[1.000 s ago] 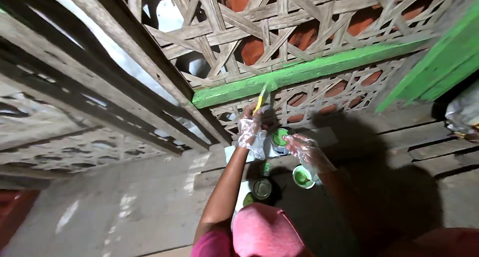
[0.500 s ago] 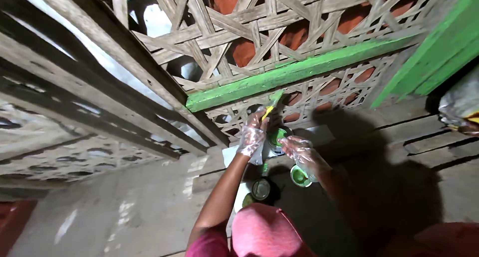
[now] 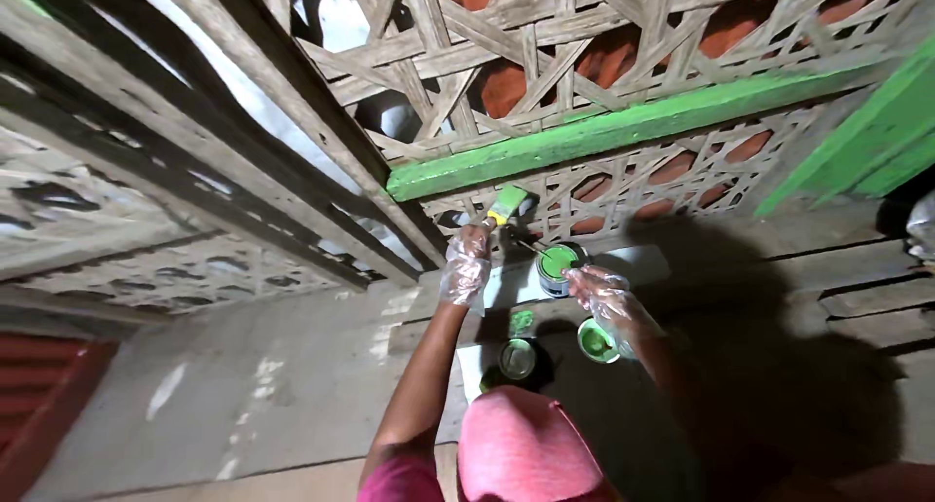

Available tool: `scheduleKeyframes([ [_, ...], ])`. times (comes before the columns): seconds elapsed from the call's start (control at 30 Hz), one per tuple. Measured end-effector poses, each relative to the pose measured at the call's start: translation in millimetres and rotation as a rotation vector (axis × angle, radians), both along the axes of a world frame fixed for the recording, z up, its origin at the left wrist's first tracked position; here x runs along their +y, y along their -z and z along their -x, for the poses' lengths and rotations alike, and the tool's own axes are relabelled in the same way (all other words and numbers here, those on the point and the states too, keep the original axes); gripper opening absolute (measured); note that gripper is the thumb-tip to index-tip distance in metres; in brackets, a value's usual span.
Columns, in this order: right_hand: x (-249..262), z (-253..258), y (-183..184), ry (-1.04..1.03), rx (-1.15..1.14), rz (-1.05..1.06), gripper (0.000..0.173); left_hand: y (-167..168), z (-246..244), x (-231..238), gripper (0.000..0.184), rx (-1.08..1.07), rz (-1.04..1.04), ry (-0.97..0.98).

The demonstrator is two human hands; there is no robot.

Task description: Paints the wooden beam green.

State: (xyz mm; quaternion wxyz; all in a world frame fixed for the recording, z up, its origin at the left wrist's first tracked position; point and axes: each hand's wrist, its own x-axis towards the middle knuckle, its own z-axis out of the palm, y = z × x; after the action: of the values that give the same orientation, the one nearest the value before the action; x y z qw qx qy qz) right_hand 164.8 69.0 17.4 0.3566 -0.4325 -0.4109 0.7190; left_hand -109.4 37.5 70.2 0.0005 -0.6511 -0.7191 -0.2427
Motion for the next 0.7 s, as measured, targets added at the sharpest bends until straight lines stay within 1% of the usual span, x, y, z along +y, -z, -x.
scheduleKeyframes([
  [0.07, 0, 7, 4, -0.052, 0.022, -0.002, 0.022, -6, -1, 12, 0.037, 0.0, 0.031, 0.006],
  [0.13, -1, 12, 3, -0.093, 0.044, -0.03, 0.022, -11, 0, 17, 0.038, -0.023, 0.012, 0.002],
  [0.27, 1, 14, -1, -0.095, 0.044, -0.053, 0.022, -1, 16, 15, 0.036, -0.051, -0.196, -0.036],
  [0.4, 5, 10, 2, -0.075, -0.003, -0.015, 0.023, 13, 40, -25, 0.039, -0.088, -0.23, -0.139],
  [0.57, 3, 7, 8, -0.052, -0.022, -0.045, 0.023, 23, 82, -66, 0.036, -0.092, -0.378, -0.339],
  [0.63, 4, 8, 10, -0.056, -0.023, -0.049, 0.023, 22, 86, -77, 0.035, -0.112, -0.374, -0.329],
  [0.7, 3, 10, 10, -0.068, -0.014, -0.042, 0.022, 17, 78, -77, 0.035, -0.178, -0.355, -0.255],
])
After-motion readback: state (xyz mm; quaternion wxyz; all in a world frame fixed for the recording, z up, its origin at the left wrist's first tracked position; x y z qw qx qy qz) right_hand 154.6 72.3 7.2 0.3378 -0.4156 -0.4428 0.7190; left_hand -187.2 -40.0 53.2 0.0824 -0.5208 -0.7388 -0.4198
